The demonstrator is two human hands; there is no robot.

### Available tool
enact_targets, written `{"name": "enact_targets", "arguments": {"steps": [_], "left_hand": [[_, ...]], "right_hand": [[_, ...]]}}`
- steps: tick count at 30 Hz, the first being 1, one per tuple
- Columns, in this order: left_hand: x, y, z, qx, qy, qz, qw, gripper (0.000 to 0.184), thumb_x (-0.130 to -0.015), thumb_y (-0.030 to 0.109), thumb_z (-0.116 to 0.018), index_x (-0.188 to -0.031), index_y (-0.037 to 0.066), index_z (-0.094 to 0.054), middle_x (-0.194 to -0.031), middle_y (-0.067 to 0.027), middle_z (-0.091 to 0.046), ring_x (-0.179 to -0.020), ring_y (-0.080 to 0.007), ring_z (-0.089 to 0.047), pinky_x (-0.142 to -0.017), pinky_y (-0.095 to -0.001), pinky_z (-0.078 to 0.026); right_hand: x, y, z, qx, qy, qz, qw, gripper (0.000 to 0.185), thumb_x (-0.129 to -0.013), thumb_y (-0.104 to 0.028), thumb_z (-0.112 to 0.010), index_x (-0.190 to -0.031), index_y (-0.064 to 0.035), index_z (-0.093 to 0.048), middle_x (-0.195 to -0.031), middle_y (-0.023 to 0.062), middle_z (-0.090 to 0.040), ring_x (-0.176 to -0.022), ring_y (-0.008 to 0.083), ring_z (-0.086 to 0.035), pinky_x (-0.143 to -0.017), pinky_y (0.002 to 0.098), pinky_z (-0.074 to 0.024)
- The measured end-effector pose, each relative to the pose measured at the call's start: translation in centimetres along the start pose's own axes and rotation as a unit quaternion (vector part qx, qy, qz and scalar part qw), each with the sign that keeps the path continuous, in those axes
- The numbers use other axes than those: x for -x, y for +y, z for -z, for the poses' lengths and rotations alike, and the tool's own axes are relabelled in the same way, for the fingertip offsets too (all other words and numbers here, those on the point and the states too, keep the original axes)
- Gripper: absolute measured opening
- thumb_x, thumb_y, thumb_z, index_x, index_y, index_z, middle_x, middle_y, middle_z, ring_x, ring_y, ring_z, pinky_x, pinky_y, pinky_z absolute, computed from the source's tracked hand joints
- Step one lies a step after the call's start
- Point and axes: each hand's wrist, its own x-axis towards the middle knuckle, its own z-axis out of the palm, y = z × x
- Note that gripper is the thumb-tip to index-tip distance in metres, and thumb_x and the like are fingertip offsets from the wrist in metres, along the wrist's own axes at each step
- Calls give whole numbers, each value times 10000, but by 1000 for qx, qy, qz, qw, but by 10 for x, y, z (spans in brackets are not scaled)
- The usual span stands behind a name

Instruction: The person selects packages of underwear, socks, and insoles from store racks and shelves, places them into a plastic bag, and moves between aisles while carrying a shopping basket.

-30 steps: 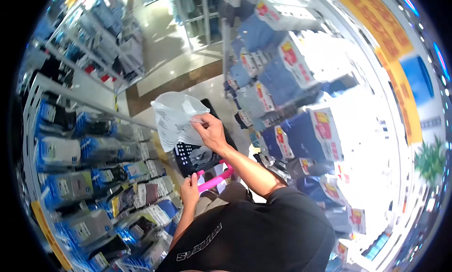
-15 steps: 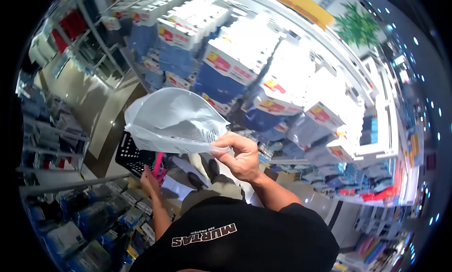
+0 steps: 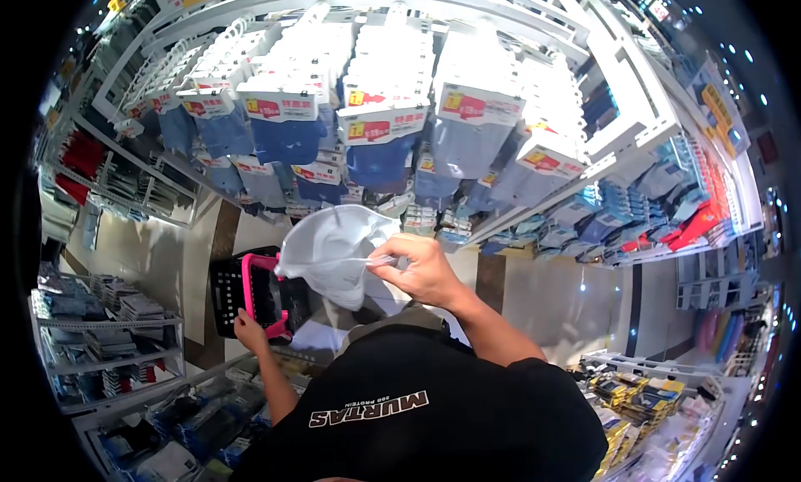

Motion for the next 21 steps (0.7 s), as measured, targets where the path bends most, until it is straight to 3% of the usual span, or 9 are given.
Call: {"name": "enact_targets", "arguments": {"steps": [2, 3, 4, 7, 10, 12, 15, 18, 21], "left_hand": [[18, 21, 0, -109, 148, -115, 976, 360, -931, 404, -613, -989, 61, -707, -1034, -120, -659, -962, -330, -608, -817, -441, -468], [25, 40, 6, -103, 116, -131, 979, 286, -898, 346, -662, -1045, 103, -698, -1171, -114, -607, -1090, -333, -558, -895, -466, -449], [32, 56, 2, -64, 143, -219, 963, 292, -900, 318, -674, -1023, 53, -688, -1092, -125, -633, -1012, -301, -589, -871, -430, -464], [66, 91, -39, 220, -151, -187, 946, 318, -967, 310, -624, -1049, 6, -664, -980, -69, -643, -895, -178, -599, -801, -337, -485], [116, 137, -50, 349, -440, -8, 827, 302, -1001, 281, -590, -1097, 1, -649, -949, -21, -648, -816, -109, -603, -745, -269, -486], [146, 156, -53, 366, -505, 4, 782, 255, -948, 213, -669, -1079, -6, -674, -1000, -29, -675, -867, -104, -601, -783, -264, -485], [174, 142, -65, 270, -501, -76, 819, 304, -881, 209, -733, -1070, -24, -688, -935, -44, -698, -836, -104, -610, -747, -269, -493], [187, 130, -68, 203, -444, -100, 867, 236, -914, 192, -672, -993, -25, -716, -867, -46, -702, -791, -89, -606, -733, -278, -493], [186, 133, -67, 168, -419, -124, 884, 258, -941, 205, -621, -992, -31, -713, -879, -94, -718, -797, -134, -641, -743, -308, -501]], "right_hand": [[9, 13, 1, 35, -14, 11, 999, 132, -815, -131, -778, -891, -44, -713, -775, 85, -673, -723, 184, -659, -659, 308, -501], [13, 17, 3, 70, -30, 38, 996, 141, -815, -152, -774, -885, -52, -704, -797, 87, -679, -729, 210, -668, -666, 327, -514], [19, 24, 4, 67, -31, 32, 997, 143, -816, -156, -772, -886, -52, -703, -804, 86, -681, -730, 212, -669, -668, 329, -515], [36, 44, 2, 55, -39, 30, 997, 147, -823, -167, -764, -889, -54, -695, -815, 88, -681, -731, 216, -673, -668, 333, -520], [48, 57, 9, 41, -49, 20, 998, 136, -821, -163, -758, -882, -60, -694, -816, 87, -678, -747, 231, -665, -684, 351, -518], [59, 72, 15, 43, -57, 33, 997, 131, -816, -157, -756, -885, -65, -693, -821, 83, -673, -773, 245, -656, -700, 364, -515], [76, 82, 27, 52, -66, 26, 996, 133, -812, -142, -760, -890, -58, -693, -853, 68, -682, -800, 247, -649, -719, 357, -514], [99, 89, 40, 98, -76, 6, 992, 141, -831, -187, -723, -922, -88, -679, -863, 79, -664, -849, 286, -630, -761, 397, -505], [124, 102, 54, 203, -89, -51, 974, 180, -861, -250, -675, -982, -117, -658, -910, 80, -668, -875, 303, -633, -811, 426, -501]]}}
